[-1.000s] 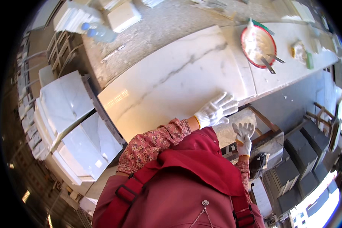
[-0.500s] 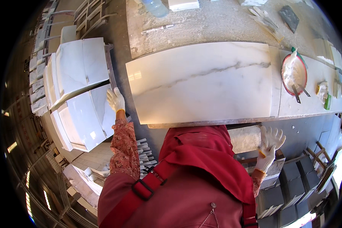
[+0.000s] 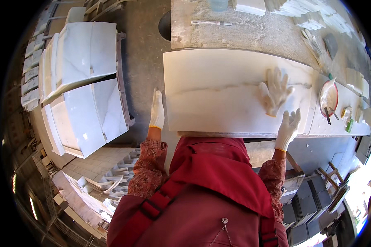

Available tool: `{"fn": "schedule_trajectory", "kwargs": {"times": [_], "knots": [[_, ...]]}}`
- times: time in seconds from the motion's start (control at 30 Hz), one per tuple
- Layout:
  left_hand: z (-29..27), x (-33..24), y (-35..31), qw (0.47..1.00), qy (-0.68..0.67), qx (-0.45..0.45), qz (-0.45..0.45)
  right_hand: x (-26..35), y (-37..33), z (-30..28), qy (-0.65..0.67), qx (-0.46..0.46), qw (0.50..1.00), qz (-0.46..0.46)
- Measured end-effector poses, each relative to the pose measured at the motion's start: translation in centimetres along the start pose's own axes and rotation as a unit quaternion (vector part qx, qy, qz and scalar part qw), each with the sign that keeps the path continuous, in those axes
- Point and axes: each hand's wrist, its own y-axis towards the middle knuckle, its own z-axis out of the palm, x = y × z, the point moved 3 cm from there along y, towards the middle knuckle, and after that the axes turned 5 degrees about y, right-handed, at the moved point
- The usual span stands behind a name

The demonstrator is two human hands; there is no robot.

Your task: The person applies a white paste to the surface of a large stone slab using a putty knife, then scrapes and wipes the surface with gloved hands. The person repeatedly lifts, flips, and stacks the slabs on a wooden rack while working in a workshop environment.

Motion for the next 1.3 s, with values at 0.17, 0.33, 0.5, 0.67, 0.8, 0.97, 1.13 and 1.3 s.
{"fn": "schedule_trajectory", "kwargs": {"times": [0.17, 0.33, 0.5, 0.67, 0.8, 0.97, 1.13, 1.3], "knots": [[-2.9, -0.6, -0.7, 0.998, 0.038, 0.007, 0.047, 4.6, -0.6, 5.1, -0.334, 0.059, 0.877, -0.34], [-5.4, -0.6, -1.5, 0.995, 0.075, 0.015, 0.067, 5.1, 0.9, 10.5, -0.33, 0.017, 0.906, -0.263], [-5.5, -0.8, -1.4, 0.988, 0.119, 0.029, 0.089, 12.1, -9.9, 20.2, -0.311, 0.058, 0.827, -0.464], [-2.7, -1.8, 0.3, 0.981, 0.132, 0.065, 0.126, 13.1, -23.3, 24.9, -0.091, 0.298, 0.774, -0.551], [-0.3, -1.5, 1.5, 0.972, 0.145, 0.093, 0.16, 12.4, -15.5, 20.2, -0.201, 0.272, 0.769, -0.543], [3.0, -2.4, 0.0, 0.94, 0.261, 0.098, 0.196, 6.3, 8.8, 8.8, -0.339, 0.05, 0.881, -0.325], [2.6, 0.6, 2.7, 0.933, 0.249, 0.057, 0.253, 6.2, 11.3, 8.1, -0.419, -0.065, 0.866, -0.263], [3.2, -0.9, 1.4, 0.946, 0.219, 0.074, 0.226, 11.6, -10.1, 16.6, -0.676, -0.208, 0.567, -0.422]]}}
